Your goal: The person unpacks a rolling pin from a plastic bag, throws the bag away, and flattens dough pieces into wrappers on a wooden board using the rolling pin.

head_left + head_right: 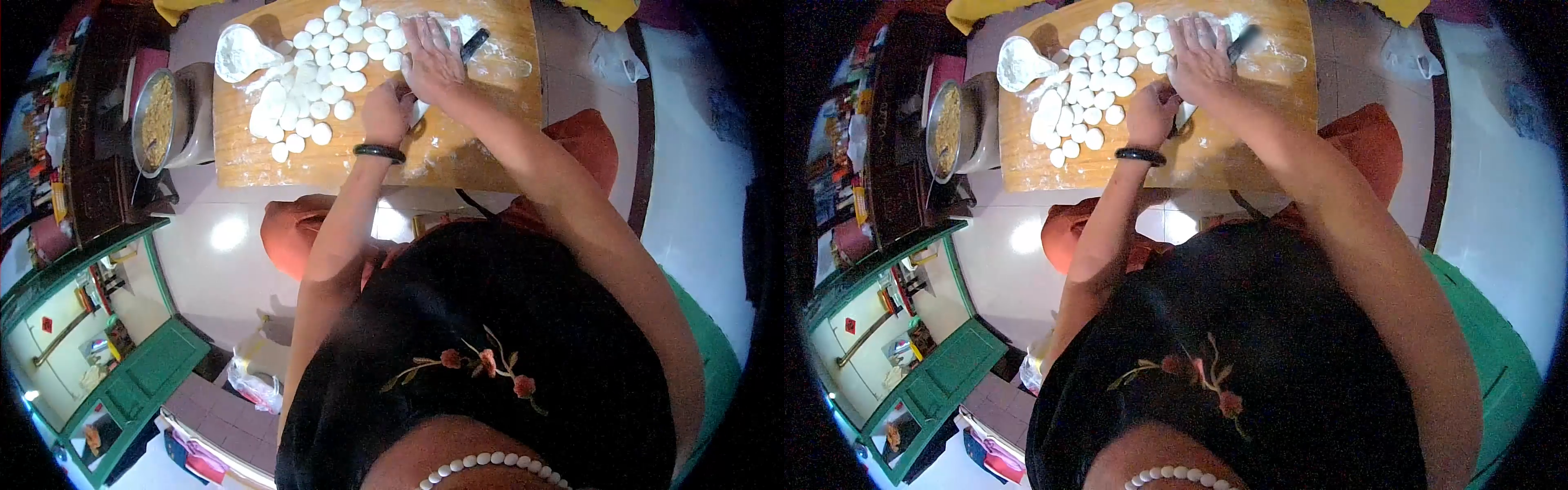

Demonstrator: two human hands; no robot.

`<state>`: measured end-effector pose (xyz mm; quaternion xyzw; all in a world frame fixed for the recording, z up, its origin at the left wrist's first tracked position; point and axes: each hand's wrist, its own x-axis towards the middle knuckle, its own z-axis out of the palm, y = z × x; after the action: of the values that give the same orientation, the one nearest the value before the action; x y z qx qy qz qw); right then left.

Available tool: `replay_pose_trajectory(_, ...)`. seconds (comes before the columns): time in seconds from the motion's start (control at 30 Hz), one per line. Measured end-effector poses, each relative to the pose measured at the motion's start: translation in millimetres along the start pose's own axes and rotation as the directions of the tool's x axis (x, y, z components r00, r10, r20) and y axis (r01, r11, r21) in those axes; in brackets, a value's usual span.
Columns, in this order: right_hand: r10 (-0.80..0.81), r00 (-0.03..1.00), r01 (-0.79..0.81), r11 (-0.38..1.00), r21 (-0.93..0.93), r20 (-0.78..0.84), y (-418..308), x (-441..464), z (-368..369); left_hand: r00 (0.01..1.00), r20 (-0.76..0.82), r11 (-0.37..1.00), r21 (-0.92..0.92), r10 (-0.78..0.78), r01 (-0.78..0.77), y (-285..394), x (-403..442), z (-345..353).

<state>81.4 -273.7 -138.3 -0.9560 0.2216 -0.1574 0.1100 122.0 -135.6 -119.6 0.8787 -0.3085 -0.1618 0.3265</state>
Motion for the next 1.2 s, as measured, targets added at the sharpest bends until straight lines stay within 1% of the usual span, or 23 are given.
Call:
replay_pose_trajectory(0.07, 0.020, 1.000, -0.020, 1.000, 0.016, -0.001, -3, 2, -4, 0.999, 0.041, 1.000, 0.008, 0.011, -0.011, -5, 6, -2)
replay_pose_trajectory(0.1, 0.017, 1.000, -0.019, 0.996, -0.089, -0.020, 5, -9, 4, 0.998, -0.001, 0.997, 0.040, 0.060, -0.060, -13, 5, 2)
replay_pose_trajectory(0.13, 0.002, 1.000, -0.003, 0.999, -0.042, -0.025, 11, -27, -6, 0.999, -0.043, 0.999, -0.036, 0.029, -0.031, -18, 2, 2)
replay_pose_trajectory(0.2, 0.049, 0.991, -0.024, 0.980, -0.195, 0.124, 29, -63, -27, 0.992, -0.113, 0.980, -0.197, -0.051, 0.028, -27, -7, 3)
replay_pose_trajectory(0.23, 0.062, 0.991, -0.046, 0.991, -0.128, 0.122, 32, -76, -34, 0.985, -0.152, 0.979, -0.199, -0.086, 0.055, -31, -11, 6)
replay_pose_trajectory(0.27, 0.083, 0.989, -0.075, 0.995, -0.062, 0.121, 35, -88, -41, 0.981, -0.120, 0.910, -0.406, -0.151, 0.090, -40, -17, 11)
replay_pose_trajectory(0.3, 0.104, 0.987, -0.105, 0.994, 0.004, 0.119, 38, -96, -44, 0.978, -0.069, 0.857, -0.496, -0.198, 0.139, -38, -25, 16)
replay_pose_trajectory(0.33, 0.078, 0.991, -0.076, 0.997, -0.027, 0.105, 38, -94, -41, 0.971, -0.018, 0.796, -0.576, -0.240, 0.186, -36, -30, 20)
replay_pose_trajectory(0.4, 0.012, 0.998, -0.007, 0.997, -0.075, 0.063, 28, -66, -21, 0.992, -0.027, 0.920, -0.379, -0.121, 0.102, -20, -33, 16)
replay_pose_trajectory(0.43, 0.014, 0.992, 0.004, 0.990, -0.140, 0.126, 19, -48, -15, 0.998, -0.020, 0.961, -0.270, -0.065, 0.057, -8, -35, 11)
replay_pose_trajectory(0.47, 0.044, 0.990, -0.029, 0.993, -0.110, 0.135, 9, -34, -12, 0.998, -0.058, 0.980, -0.198, -0.030, 0.018, 0, -30, 7)
replay_pose_trajectory(0.53, 0.028, 0.992, -0.018, 0.997, -0.080, 0.127, -4, -20, -20, 0.999, -0.005, 0.997, -0.074, -0.033, 0.032, 7, -17, 0)
replay_pose_trajectory(0.6, -0.005, 0.996, 0.009, 0.999, -0.049, 0.093, 5, -30, -15, 0.993, 0.085, 0.968, -0.233, -0.078, 0.096, -4, -14, 5)
replay_pose_trajectory(0.63, 0.036, 0.983, 0.022, 0.950, -0.312, 0.178, 12, -39, -12, 0.999, 0.036, 0.962, -0.272, 0.018, -0.008, -11, -19, 7)
replay_pose_trajectory(0.67, 0.025, 0.987, 0.014, 0.970, -0.243, 0.157, 20, -53, -16, 0.999, 0.009, 0.970, -0.243, 0.036, -0.033, -11, -23, 8)
replay_pose_trajectory(0.73, 0.010, 0.990, 0.010, 0.991, -0.136, 0.141, 39, -82, -30, 0.999, 0.027, 0.930, -0.366, -0.028, 0.036, -7, -34, -8)
replay_pose_trajectory(0.77, 0.003, 0.990, 0.012, 0.995, -0.103, 0.144, 45, -90, -36, 0.999, -0.033, 0.975, -0.220, 0.028, -0.035, -14, -34, -14)
replay_pose_trajectory(0.87, 0.023, 0.981, -0.011, 0.998, -0.061, 0.191, 43, -98, -53, 0.990, -0.138, 0.974, -0.222, 0.022, -0.052, -41, -19, -48)
replay_pose_trajectory(0.93, -0.010, 0.992, 0.014, 0.999, -0.029, 0.127, 45, -97, -41, 0.977, -0.209, 0.946, -0.321, -0.032, -0.037, -65, 0, -84)
replay_pose_trajectory(1.0, -0.040, 0.995, 0.042, 0.999, -0.020, 0.089, 46, -92, -35, 0.936, -0.339, 0.950, -0.312, -0.097, -0.014, -108, 23, -114)
replay_pose_trajectory(1.07, -0.068, 0.996, 0.070, 0.997, -0.031, 0.055, 43, -90, -36, 0.813, -0.581, 0.999, -0.028, -0.046, 0.037, -118, 13, -126)
replay_pose_trajectory(1.13, -0.093, 0.995, 0.094, 0.996, -0.006, 0.031, 45, -85, -39, 0.803, -0.580, 0.967, 0.253, 0.136, 0.019, -117, -8, -124)
replay_pose_trajectory(1.2, -0.124, 0.992, 0.122, 0.991, 0.060, 0.028, 47, -80, -43, 0.873, -0.484, 0.994, 0.055, -0.057, 0.096, -99, -36, -100)
